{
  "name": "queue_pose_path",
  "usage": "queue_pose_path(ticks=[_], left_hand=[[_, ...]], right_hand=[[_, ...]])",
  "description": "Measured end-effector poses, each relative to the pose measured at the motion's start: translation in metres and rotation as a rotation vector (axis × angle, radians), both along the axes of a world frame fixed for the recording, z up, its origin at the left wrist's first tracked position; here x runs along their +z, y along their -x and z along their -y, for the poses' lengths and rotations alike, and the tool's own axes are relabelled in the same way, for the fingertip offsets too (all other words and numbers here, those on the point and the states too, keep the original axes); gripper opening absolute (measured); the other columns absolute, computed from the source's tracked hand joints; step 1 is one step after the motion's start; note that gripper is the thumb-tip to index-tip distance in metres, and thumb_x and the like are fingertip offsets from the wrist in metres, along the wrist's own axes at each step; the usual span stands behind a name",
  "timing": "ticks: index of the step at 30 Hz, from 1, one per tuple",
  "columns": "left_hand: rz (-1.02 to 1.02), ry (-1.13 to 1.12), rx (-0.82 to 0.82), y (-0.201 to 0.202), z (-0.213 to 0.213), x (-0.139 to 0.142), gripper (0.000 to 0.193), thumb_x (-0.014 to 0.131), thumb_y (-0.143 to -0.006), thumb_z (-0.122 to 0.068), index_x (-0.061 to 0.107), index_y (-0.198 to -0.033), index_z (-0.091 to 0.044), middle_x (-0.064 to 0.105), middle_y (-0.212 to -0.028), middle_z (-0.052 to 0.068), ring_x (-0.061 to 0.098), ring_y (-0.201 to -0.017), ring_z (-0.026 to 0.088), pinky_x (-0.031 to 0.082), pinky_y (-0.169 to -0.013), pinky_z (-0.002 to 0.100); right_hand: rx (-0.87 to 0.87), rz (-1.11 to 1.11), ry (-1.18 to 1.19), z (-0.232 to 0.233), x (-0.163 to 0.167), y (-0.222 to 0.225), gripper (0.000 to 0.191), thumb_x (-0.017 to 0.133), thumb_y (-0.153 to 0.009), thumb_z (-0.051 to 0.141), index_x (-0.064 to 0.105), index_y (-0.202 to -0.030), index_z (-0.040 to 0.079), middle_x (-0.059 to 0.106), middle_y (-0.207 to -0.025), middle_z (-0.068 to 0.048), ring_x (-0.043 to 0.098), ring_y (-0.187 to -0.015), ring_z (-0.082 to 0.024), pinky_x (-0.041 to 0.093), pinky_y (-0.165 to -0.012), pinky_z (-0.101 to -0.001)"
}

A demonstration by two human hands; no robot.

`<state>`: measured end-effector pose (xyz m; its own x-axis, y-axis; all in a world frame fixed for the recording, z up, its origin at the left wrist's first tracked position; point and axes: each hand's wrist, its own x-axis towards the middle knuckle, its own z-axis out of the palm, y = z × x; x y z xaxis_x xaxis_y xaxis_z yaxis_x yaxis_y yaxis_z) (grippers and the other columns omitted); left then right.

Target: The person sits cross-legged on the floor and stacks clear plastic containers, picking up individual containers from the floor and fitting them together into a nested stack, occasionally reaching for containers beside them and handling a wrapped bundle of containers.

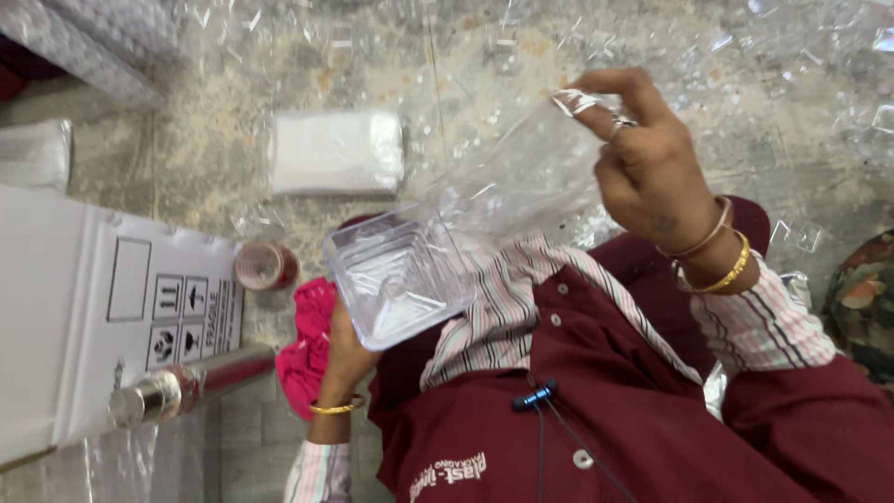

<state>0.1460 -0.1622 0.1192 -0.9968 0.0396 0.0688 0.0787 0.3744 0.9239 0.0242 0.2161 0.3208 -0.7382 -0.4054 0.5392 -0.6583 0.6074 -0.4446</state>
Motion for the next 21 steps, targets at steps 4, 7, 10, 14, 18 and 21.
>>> queue_pose_path(ticks=[4,7,10,14,18,21], left_hand=[[-0.05,-0.082,0.011,-0.027,0.023,0.024,0.074,0.082,-0.078,-0.013,0.046,-0.141,-0.003,0.062,-0.129,0.01,0.062,-0.118,0.022,0.05,-0.102,0.034],[-0.001,-0.045,0.003,-0.048,0.038,0.027,0.083,0.089,-0.069,-0.01,0.047,-0.14,-0.003,0.06,-0.127,0.011,0.061,-0.118,0.022,0.05,-0.101,0.035],[0.071,-0.041,0.043,-0.064,0.049,0.021,0.082,0.089,-0.067,-0.009,0.047,-0.137,-0.003,0.062,-0.126,0.01,0.062,-0.118,0.02,0.051,-0.1,0.035],[0.217,-0.058,0.131,-0.08,0.06,0.016,0.08,0.089,-0.064,-0.009,0.049,-0.134,-0.004,0.066,-0.122,0.009,0.066,-0.113,0.02,0.053,-0.098,0.035],[0.347,-0.043,0.206,-0.096,0.075,0.018,0.081,0.088,-0.064,-0.015,0.05,-0.135,-0.004,0.068,-0.118,0.009,0.066,-0.108,0.02,0.053,-0.093,0.034],[0.467,-0.012,0.285,-0.11,0.091,0.018,0.081,0.089,-0.064,-0.022,0.051,-0.133,-0.004,0.068,-0.112,0.011,0.065,-0.102,0.02,0.052,-0.089,0.034]], right_hand=[[0.234,0.028,-0.001,0.034,0.005,-0.007,0.074,0.047,-0.078,-0.018,0.061,-0.146,0.007,0.054,-0.141,-0.015,0.061,-0.113,-0.029,0.052,-0.09,-0.0372],[0.327,0.172,0.005,0.06,0.002,-0.012,0.077,0.046,-0.075,-0.018,0.061,-0.146,0.007,0.053,-0.14,-0.015,0.056,-0.089,-0.024,0.049,-0.078,-0.0344],[0.431,0.145,-0.007,0.084,-0.003,-0.014,0.08,0.047,-0.075,-0.015,0.056,-0.151,0.01,0.051,-0.144,-0.013,0.06,-0.097,-0.022,0.051,-0.077,-0.0343],[0.468,0.209,-0.17,0.119,-0.017,-0.016,0.089,0.049,-0.068,-0.014,0.048,-0.154,0.009,0.049,-0.145,-0.015,0.059,-0.082,-0.023,0.05,-0.058,-0.035],[0.533,0.235,-0.323,0.154,-0.035,-0.022,0.083,0.053,-0.072,-0.011,0.047,-0.153,0.007,0.046,-0.148,-0.013,0.062,-0.08,-0.027,0.053,-0.062,-0.0398],[0.502,0.121,-0.355,0.173,-0.044,-0.027,0.076,0.056,-0.073,-0.006,0.051,-0.149,0.005,0.046,-0.148,-0.01,0.065,-0.095,-0.029,0.056,-0.071,-0.0399]])
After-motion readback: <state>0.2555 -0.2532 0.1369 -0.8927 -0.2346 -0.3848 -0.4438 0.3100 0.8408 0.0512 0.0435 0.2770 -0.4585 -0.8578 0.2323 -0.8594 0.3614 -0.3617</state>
